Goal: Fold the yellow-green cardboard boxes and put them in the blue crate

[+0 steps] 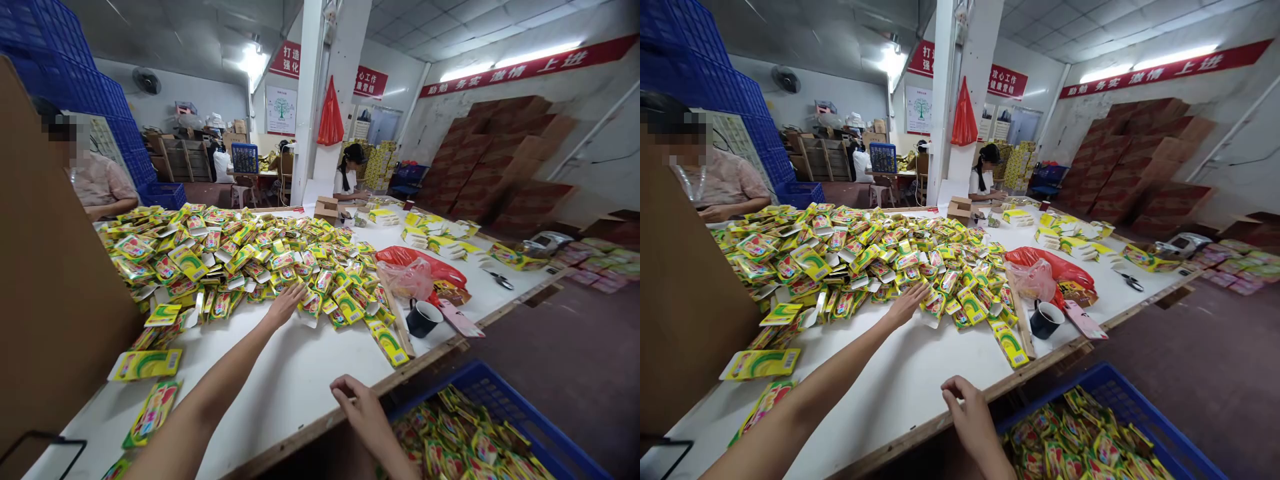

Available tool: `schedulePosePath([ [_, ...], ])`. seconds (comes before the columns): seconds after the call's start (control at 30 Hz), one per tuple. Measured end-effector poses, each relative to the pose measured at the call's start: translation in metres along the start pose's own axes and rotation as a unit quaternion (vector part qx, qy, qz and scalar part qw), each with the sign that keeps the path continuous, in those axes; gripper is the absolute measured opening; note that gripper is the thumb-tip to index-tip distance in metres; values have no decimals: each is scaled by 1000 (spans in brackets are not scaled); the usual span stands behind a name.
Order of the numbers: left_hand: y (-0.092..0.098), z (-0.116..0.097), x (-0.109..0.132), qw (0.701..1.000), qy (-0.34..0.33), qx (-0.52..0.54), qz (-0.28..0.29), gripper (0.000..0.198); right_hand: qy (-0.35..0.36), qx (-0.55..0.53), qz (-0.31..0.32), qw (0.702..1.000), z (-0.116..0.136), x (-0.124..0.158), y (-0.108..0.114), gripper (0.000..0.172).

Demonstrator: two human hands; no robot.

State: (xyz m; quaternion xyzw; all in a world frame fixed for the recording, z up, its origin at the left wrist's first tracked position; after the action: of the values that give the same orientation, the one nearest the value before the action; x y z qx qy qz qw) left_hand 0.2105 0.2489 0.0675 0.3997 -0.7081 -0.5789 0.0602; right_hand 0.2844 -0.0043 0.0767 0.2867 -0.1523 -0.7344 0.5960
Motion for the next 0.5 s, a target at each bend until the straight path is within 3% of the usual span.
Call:
schedulePosePath([
  [0.17,8,-9,-28,999,12,46,-1,48,16,-29,23,999,13,-7,-29,13],
  [0.27,13,-12,-19,994,44,100,-13,36,12,-32,20,999,8,-3,-33,13],
  [0.37,15,-15,29,980,95,173,-21,32,0,-30,-22,999,-4,-1,-27,13],
  [0.5,19,-35,126,942,148,300,-15,26,16,-55,-97,994,-6,-4,-27,16],
])
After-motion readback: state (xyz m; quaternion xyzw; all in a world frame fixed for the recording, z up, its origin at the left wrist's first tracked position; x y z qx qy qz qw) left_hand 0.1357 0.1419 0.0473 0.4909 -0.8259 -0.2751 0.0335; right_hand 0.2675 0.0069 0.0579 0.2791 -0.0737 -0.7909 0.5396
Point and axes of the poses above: each hand's wrist, its own x-axis away from the middle knuckle, its own y-axis out of the back of the hand, z = x × y, the point moved 7 cm from there along -x, towards the middle knuckle, and after that the axes turned 11 degrees about y, right-handed, at the moved point
